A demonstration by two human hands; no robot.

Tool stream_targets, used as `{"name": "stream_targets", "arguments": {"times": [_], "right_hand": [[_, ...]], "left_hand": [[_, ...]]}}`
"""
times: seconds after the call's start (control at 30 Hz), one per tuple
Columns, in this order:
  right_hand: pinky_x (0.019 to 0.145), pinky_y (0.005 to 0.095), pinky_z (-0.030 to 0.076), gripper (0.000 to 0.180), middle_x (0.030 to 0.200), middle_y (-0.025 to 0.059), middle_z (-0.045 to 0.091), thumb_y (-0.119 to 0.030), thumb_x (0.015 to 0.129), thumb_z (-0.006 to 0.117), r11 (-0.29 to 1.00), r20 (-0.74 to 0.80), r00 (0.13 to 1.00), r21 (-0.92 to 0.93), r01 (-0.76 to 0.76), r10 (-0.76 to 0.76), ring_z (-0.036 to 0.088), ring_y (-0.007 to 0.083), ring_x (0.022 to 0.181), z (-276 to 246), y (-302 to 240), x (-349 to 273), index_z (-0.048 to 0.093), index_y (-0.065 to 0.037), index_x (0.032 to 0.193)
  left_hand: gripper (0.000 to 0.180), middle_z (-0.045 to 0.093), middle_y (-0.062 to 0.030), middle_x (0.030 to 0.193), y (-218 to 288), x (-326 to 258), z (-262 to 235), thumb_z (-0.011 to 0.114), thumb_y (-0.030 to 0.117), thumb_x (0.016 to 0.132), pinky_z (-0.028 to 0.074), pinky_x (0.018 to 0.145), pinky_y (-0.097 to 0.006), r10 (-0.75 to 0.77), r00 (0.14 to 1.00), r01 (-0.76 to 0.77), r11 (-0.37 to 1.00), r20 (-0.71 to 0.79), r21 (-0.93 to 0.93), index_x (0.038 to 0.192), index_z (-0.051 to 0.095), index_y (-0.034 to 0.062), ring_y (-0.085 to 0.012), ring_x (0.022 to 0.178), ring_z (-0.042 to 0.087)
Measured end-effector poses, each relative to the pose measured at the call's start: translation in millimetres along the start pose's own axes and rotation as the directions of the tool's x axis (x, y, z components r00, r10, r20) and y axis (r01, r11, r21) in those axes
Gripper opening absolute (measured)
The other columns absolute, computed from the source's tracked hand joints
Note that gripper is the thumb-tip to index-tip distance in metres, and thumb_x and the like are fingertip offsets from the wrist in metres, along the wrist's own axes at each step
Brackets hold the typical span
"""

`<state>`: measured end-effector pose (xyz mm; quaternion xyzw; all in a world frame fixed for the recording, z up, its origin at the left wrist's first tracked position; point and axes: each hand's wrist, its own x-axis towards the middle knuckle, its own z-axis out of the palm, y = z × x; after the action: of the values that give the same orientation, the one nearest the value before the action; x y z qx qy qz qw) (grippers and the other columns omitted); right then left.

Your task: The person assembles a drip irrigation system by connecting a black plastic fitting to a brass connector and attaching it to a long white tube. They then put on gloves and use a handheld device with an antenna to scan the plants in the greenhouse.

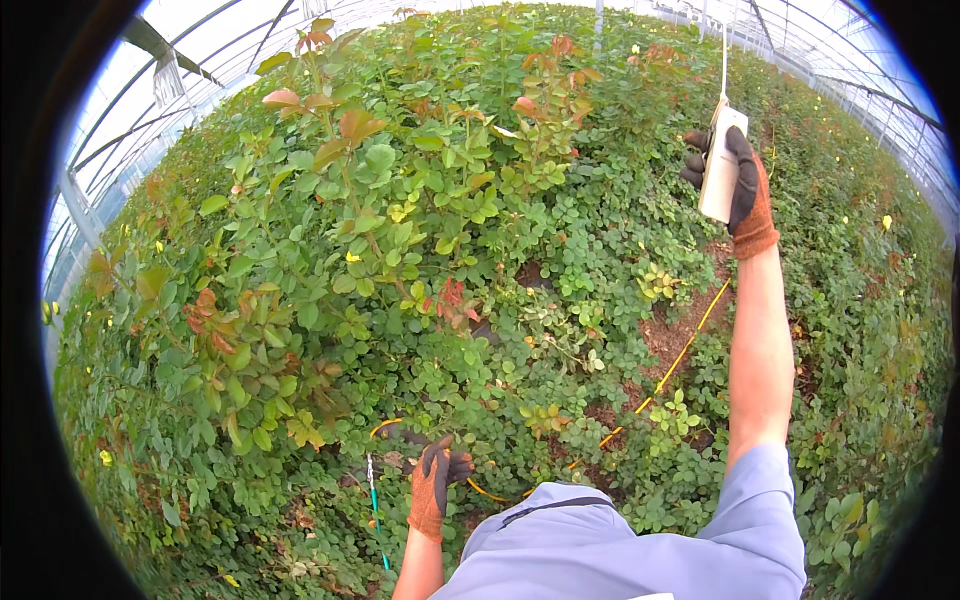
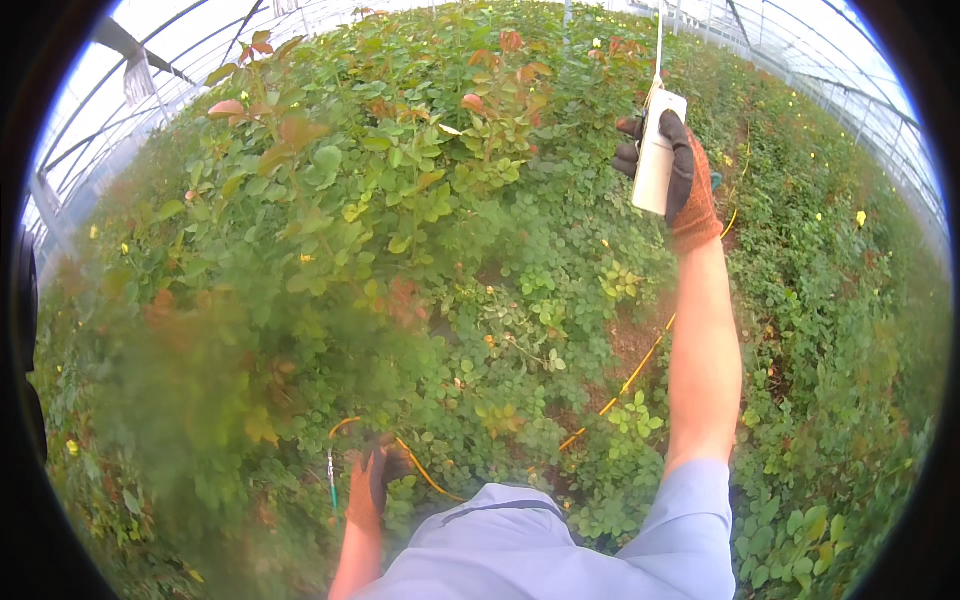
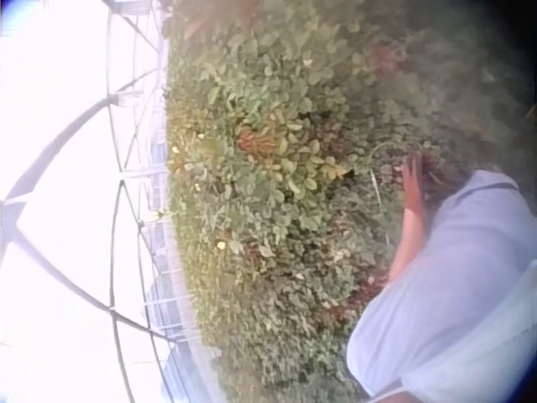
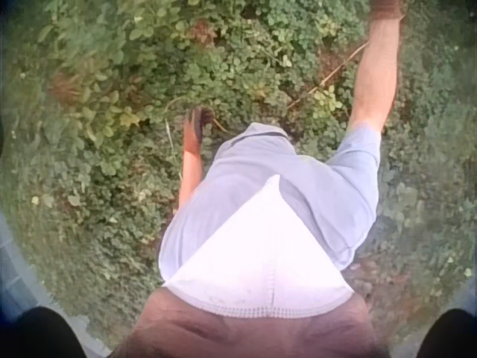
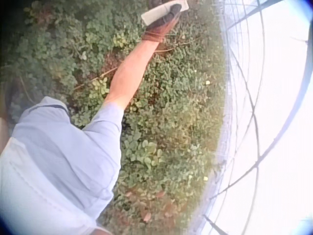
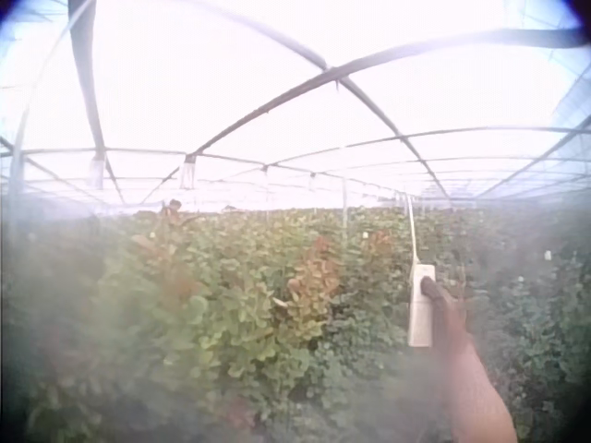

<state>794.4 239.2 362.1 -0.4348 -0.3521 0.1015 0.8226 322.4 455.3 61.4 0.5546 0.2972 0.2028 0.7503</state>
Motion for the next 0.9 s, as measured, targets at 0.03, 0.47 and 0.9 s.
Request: {"name": "stream_targets", "arguments": {"times": [0.03, 0.47, 0.9], "right_hand": [[0.07, 0.0381, 0.059, 0.041, 0.108, 0.0175, 0.065, -0.038, 0.099, 0.058, 0.988, 0.102, 0.992, 0.133, -0.083, 0.07, 0.066, 0.0205, 0.076, 7.6, 22.4, -24.8, 0.05, -0.005, 0.122], [0.069, 0.0379, 0.058, 0.043, 0.104, 0.0128, 0.063, -0.025, 0.095, 0.062, 0.813, 0.147, 0.822, 0.13, -0.567, 0.55, 0.066, 0.022, 0.078, 170.1, 138.3, -222.9, 0.048, -0.003, 0.128], [0.092, 0.0332, 0.046, 0.051, 0.118, 0.0088, 0.056, -0.02, 0.093, 0.062, 0.808, 0.225, 0.777, -0.114, -0.578, 0.588, 0.055, 0.0171, 0.106, 197.3, 128.7, -259.8, 0.044, -0.002, 0.137]], "left_hand": [[0.052, 0.069, -0.0169, 0.106, 18.2, 3.5, 10.3, 0.053, 0.034, 0.103, 0.056, 0.082, -0.036, 0.034, 0.999, -0.035, 0.998, 0.013, 0.043, 0.14, 0.044, -0.0015, -0.0252, 0.09, 0.069], [0.058, 0.051, -0.016, 0.142, 151.2, 27.1, 109.5, 0.052, 0.027, 0.103, 0.04, 0.107, -0.035, 0.528, 0.817, -0.564, 0.815, 0.232, 0.134, 0.151, 0.033, 0.0017, -0.0244, 0.129, 0.052], [0.049, 0.067, -0.0112, 0.114, 165.9, 1.9, 114.2, 0.042, 0.032, 0.107, 0.051, 0.089, -0.03, 0.412, 0.908, -0.399, 0.907, 0.083, -0.132, 0.147, 0.04, 0.0036, -0.0147, 0.1, 0.064]]}}
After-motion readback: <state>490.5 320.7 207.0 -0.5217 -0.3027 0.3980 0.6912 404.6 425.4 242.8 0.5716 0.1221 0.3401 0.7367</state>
